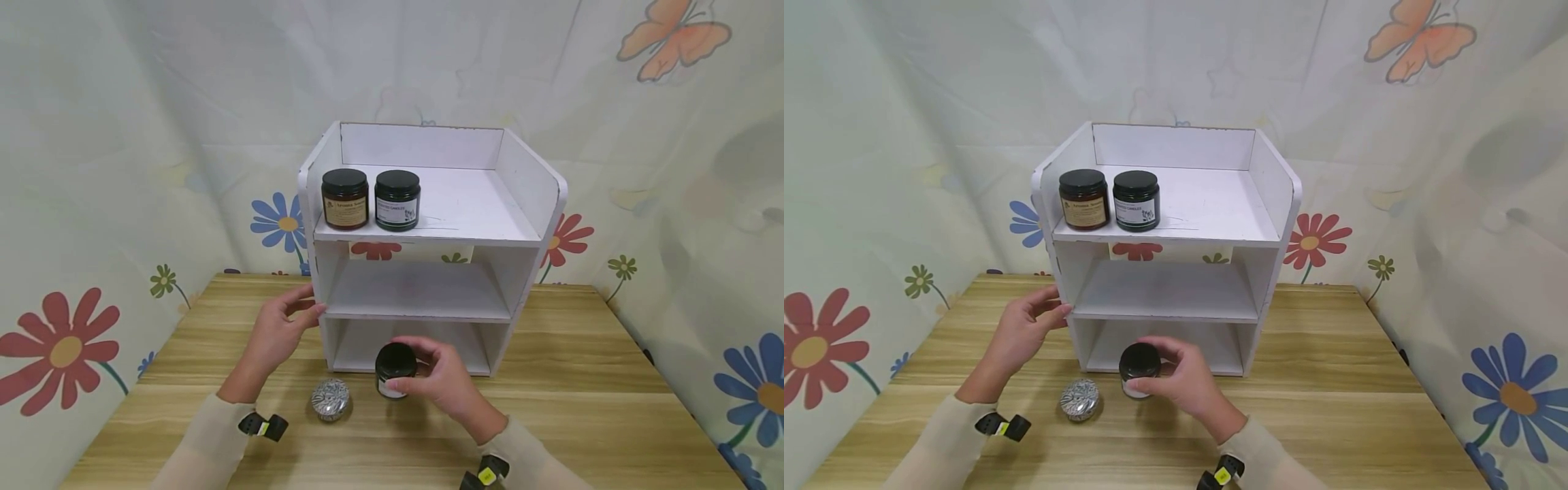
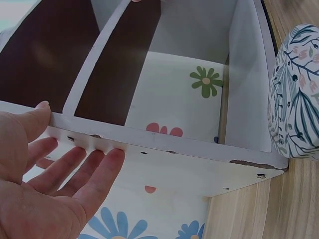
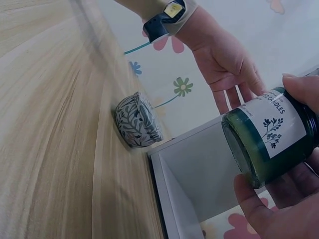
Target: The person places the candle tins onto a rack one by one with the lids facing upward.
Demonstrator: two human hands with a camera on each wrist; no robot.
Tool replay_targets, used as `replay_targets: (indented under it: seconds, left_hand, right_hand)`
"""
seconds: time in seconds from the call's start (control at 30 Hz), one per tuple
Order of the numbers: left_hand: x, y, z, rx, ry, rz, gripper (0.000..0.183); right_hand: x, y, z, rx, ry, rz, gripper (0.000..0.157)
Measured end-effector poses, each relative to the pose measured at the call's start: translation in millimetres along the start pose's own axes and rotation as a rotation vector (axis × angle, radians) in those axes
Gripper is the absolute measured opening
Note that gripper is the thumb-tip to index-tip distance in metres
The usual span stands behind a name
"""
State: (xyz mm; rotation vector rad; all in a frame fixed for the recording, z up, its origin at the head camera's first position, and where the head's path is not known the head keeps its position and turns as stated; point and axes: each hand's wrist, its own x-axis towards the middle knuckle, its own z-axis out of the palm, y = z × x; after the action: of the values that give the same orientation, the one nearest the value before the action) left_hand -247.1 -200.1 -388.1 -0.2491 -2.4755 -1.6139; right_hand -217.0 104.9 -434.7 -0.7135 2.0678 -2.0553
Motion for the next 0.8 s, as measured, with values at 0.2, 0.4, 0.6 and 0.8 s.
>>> replay_targets:
  seconds: [0.2,0.4,0.6,0.8]
  left_hand:
    - [0.5,-0.8,0.3,0.0,0.003,0.001,0.054]
    - [1.2,-1.9,0.9,-0.002,0.002,0.004,0.054]
    - [1.0,-1.1,1.0,0.005,0.0,0.004,0.055]
    - [0.8,-1.2,0.5,0.012,0.0,0.008,0.056]
  right_hand:
    - [-0.6,-4.9,0.5,0.001,0.007,0.001,0.065]
    - [-1.2,-10.5,0.6,-0.003,0.011,0.0,0.063]
    - [-1.8,-12.7,0.2,-0.002,0.01,-0.006,0.062]
    - [-2.6,-14.6,0.9,-0.002,0.005,-0.022,0.061]
